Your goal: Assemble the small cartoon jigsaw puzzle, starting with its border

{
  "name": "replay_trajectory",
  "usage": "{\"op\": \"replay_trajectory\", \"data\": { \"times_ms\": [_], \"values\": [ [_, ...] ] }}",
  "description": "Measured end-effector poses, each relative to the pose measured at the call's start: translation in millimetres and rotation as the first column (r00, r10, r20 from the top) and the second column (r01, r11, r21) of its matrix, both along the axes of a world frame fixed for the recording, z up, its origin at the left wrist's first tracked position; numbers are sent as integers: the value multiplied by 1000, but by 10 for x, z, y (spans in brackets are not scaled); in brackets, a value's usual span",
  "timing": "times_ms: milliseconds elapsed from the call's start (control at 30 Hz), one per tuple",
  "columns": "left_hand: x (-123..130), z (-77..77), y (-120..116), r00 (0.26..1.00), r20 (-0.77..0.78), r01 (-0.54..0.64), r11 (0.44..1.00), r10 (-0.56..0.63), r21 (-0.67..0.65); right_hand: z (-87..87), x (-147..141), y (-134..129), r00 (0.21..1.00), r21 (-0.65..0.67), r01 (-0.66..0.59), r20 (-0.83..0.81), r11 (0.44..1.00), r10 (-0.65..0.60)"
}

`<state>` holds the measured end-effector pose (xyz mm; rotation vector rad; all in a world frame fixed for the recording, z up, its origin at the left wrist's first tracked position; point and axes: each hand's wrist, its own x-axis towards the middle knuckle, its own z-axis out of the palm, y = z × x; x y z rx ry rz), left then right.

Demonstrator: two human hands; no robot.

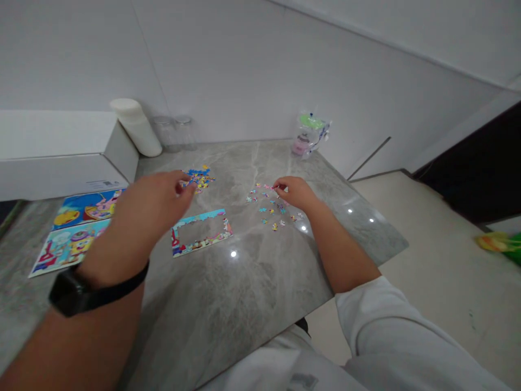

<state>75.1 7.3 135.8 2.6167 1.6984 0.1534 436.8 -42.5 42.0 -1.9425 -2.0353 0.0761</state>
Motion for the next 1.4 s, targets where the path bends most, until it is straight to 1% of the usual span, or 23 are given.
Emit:
{"op": "replay_trajectory", "data": {
  "times_ms": [33,67,133,233,333,433,600,733,833,933,1100,1200,1267,1300,1400],
  "values": [
    [-105,47,57,998,-24,-58,998,58,-2,-9,-5,5,1000,-3,-7,-2,1000,7],
    [-193,80,94,995,-46,-88,996,88,-2,-20,-6,11,1000,-5,-13,-4,1000,13],
    [-314,111,133,995,-90,-43,999,40,-30,-40,7,21,1000,-2,-23,-3,1000,23],
    [-382,111,171,992,-113,-64,996,57,-61,-50,35,24,1000,1,-23,12,1000,23],
    [-377,108,203,989,-120,-98,992,87,-82,-43,34,13,999,-20,-40,17,999,41],
    [-361,126,203,989,-128,-89,992,77,-91,-53,-5,4,996,-57,-87,9,995,88],
    [-394,160,162,989,-123,-93,992,81,-88,-122,-55,16,990,-108,-137,28,985,141],
    [-463,144,175,994,-97,-64,997,59,-50,-157,-55,29,978,-140,-190,62,972,200],
    [-489,130,199,992,-109,-72,996,66,-46,-185,-76,28,972,-167,-215,62,962,228],
    [-469,141,191,990,-122,-76,995,68,-63,-245,-160,33,962,-196,-249,62,948,265],
    [-394,174,131,991,-112,-83,993,74,-79,-350,-446,58,938,-138,-334,44,932,343],
    [-367,172,116,995,-95,-53,992,42,-110,-341,-565,57,919,-100,-390,19,915,394],
    [-357,169,111,996,-90,-34,992,23,-124,-288,-539,51,930,-60,-368,7,928,369],
    [-352,169,107,996,-90,-30,992,19,-123,-250,-489,49,944,-34,-328,3,944,329],
    [-341,184,85,996,-94,-15,994,5,-105,-125,-225,48,993,42,-119,-5,992,119]
  ]
}}
